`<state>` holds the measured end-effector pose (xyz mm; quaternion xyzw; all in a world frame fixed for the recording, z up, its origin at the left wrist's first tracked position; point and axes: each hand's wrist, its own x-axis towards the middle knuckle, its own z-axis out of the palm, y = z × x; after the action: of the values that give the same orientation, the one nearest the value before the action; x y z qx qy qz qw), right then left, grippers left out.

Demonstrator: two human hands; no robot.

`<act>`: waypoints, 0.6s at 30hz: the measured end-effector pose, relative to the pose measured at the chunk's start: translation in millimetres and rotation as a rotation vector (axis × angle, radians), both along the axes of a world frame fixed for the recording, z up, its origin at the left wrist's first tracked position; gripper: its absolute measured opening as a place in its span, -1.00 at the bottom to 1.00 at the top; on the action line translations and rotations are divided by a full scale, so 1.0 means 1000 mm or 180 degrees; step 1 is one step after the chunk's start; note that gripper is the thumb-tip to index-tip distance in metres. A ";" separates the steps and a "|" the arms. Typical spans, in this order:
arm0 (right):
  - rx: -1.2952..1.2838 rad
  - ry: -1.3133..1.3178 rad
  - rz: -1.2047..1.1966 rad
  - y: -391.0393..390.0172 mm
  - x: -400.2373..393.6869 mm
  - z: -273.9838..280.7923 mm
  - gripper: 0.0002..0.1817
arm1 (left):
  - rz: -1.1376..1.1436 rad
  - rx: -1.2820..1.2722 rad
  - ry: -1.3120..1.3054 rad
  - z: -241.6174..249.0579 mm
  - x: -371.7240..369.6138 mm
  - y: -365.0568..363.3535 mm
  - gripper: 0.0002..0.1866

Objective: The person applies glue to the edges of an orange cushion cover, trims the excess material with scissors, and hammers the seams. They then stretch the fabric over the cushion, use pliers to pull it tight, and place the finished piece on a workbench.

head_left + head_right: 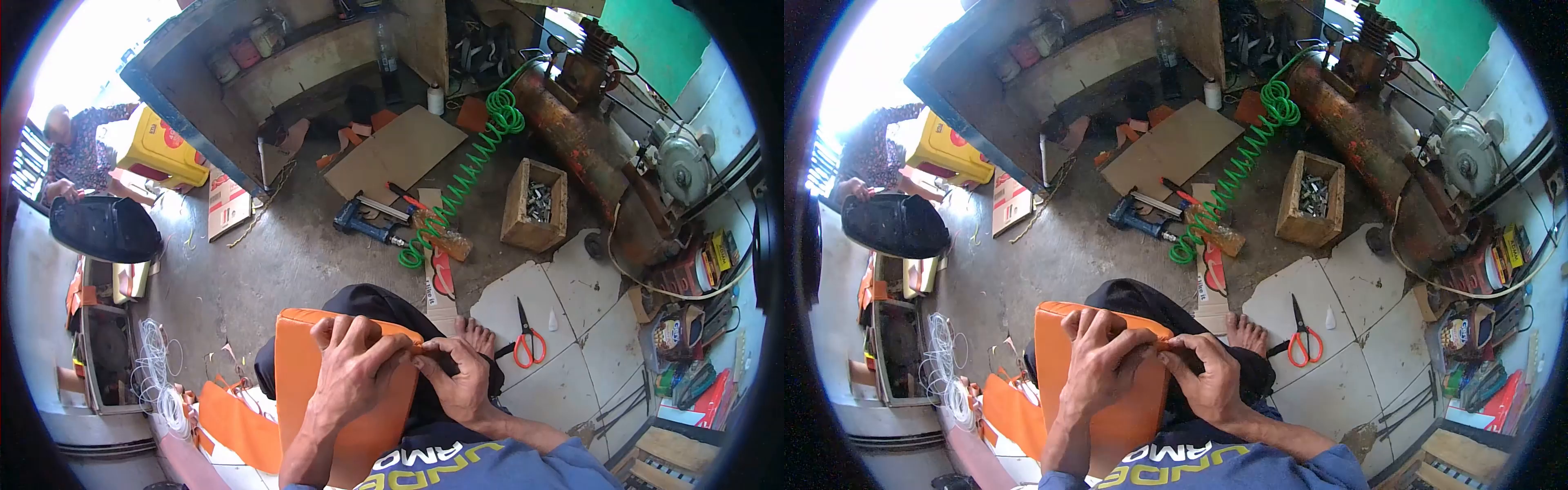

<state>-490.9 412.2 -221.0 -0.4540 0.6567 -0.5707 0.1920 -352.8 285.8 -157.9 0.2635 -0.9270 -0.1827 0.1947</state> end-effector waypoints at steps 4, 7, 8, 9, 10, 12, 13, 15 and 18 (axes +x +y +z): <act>0.0297 -0.0338 0.0061 -0.002 -0.002 0.006 -0.77 | -0.0021 0.0029 0.0036 -0.004 -0.005 0.002 -0.87; 0.0433 -0.0183 0.0050 -0.003 -0.002 0.009 -0.78 | 0.0029 -0.0169 0.0135 -0.005 -0.009 0.003 -0.88; 0.0597 -0.0292 0.0034 -0.003 -0.002 0.010 -0.77 | 0.0055 -0.0211 0.0102 -0.006 -0.010 0.004 -0.87; 0.0595 -0.0292 0.0035 -0.004 -0.005 0.013 -0.77 | 0.0081 -0.0252 0.0066 -0.006 -0.011 0.004 -0.87; 0.0397 0.0146 0.0036 -0.006 -0.009 0.015 -0.79 | 0.0081 -0.0249 0.0061 -0.006 -0.012 0.004 -0.87; 0.0205 0.0580 0.0042 -0.008 -0.011 0.021 -0.82 | 0.0067 -0.0180 0.0029 -0.005 -0.013 0.004 -0.86; 0.0207 0.0527 0.0006 -0.008 -0.010 0.023 -0.82 | 0.0069 -0.0177 0.0022 -0.005 -0.012 0.004 -0.86; 0.0204 0.0475 -0.0022 -0.010 -0.010 0.023 -0.82 | 0.0046 -0.0193 0.0041 -0.006 -0.012 0.004 -0.85; 0.0166 0.0506 0.0123 -0.011 -0.012 0.019 -0.82 | -0.0025 -0.0074 -0.0005 -0.006 -0.008 0.002 -0.84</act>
<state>-503.3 400.9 -201.9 -0.5054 0.6756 -0.5117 0.1619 -361.2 287.5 -164.3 0.2577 -0.9302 -0.1725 0.1962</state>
